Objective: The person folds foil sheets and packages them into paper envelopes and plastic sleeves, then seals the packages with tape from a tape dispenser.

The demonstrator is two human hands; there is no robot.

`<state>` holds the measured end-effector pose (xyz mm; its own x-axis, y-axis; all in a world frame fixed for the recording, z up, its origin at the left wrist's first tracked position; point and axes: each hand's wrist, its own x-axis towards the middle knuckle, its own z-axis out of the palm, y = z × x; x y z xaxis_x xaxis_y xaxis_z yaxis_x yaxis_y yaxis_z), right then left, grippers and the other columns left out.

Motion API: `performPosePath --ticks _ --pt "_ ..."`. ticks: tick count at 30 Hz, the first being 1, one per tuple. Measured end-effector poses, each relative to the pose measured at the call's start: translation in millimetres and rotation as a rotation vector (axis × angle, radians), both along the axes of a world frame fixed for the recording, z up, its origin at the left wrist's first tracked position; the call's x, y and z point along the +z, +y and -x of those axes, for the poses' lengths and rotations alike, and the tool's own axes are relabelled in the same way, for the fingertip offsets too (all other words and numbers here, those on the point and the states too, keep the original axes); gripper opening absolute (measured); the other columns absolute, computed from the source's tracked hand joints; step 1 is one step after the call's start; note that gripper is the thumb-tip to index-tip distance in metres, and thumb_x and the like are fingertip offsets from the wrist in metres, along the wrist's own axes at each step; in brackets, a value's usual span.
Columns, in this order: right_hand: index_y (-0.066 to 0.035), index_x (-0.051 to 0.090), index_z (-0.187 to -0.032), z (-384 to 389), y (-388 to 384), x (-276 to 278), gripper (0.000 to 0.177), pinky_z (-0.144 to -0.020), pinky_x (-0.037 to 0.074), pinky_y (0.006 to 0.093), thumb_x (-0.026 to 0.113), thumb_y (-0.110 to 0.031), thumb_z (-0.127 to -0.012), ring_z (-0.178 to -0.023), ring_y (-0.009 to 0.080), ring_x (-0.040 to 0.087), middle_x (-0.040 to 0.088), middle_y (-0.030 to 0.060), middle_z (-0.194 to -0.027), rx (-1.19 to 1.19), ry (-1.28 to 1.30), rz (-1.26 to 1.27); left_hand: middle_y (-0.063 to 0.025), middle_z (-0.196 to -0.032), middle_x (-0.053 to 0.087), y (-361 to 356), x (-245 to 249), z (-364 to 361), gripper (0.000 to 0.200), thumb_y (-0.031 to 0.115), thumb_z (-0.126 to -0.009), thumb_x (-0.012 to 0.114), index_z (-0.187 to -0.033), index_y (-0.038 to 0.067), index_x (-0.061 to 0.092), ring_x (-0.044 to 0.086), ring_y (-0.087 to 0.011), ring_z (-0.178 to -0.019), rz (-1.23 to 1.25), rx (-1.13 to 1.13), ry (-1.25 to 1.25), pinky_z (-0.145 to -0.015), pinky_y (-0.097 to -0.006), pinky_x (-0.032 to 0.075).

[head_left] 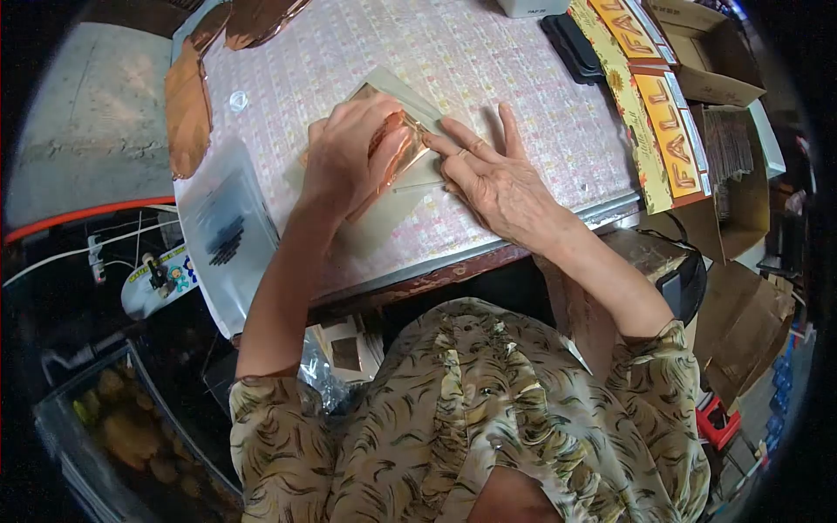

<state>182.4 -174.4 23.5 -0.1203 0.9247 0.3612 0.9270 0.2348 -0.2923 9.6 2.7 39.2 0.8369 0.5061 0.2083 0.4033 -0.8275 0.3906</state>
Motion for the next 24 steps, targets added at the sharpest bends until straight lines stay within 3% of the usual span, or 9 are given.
performPosePath --ticks 3,7,15,24 --pt "-0.005 0.054 -0.107 -0.3 0.0 -1.8 0.018 -0.119 0.013 0.0734 0.064 -0.015 -0.097 -0.144 0.0304 0.047 0.061 0.0096 -0.142 0.006 -0.013 -0.017 -0.0023 -0.131 0.066 -0.5 3.0 -5.4 0.041 0.03 -0.087 0.077 -0.124 0.016 0.066 0.059 -0.0266 -0.121 0.061 0.021 0.027 -0.101 -0.0449 0.041" --pt "-0.004 0.054 -0.108 0.9 -0.7 -0.4 0.018 -0.117 0.012 0.0748 0.064 -0.014 -0.097 -0.145 0.0309 0.045 0.062 0.0085 -0.141 0.006 0.011 0.004 -0.003 -0.133 0.065 1.5 -13.4 -3.5 0.05 0.035 -0.083 0.081 -0.125 0.014 0.065 0.058 -0.0273 -0.123 -0.039 0.026 -0.061 -0.101 -0.0474 0.041" --pt "-0.005 0.05 -0.107 -0.5 0.7 5.9 0.018 -0.117 0.008 0.076 0.063 -0.013 -0.098 -0.151 0.0411 0.031 0.052 0.0081 -0.152 0.009 0.013 0.068 -0.0031 -0.136 0.063 -1.0 -16.6 -2.7 0.055 0.037 -0.082 0.081 -0.129 0.013 0.064 0.057 -0.0271 -0.124 -0.075 0.045 -0.105 -0.102 -0.0486 0.039" --pt "-0.005 0.047 -0.106 -2.7 -1.0 34.9 0.018 -0.118 0.008 0.0744 0.061 -0.012 -0.098 -0.15 0.0429 0.032 0.047 0.0117 -0.155 0.021 -0.023 0.063 -0.0009 -0.139 0.06 -1.6 -18.5 0.1 0.05 0.037 -0.086 0.077 -0.128 0.013 0.066 0.053 -0.025 -0.128 -0.078 0.061 -0.108 -0.104 -0.0458 0.036"
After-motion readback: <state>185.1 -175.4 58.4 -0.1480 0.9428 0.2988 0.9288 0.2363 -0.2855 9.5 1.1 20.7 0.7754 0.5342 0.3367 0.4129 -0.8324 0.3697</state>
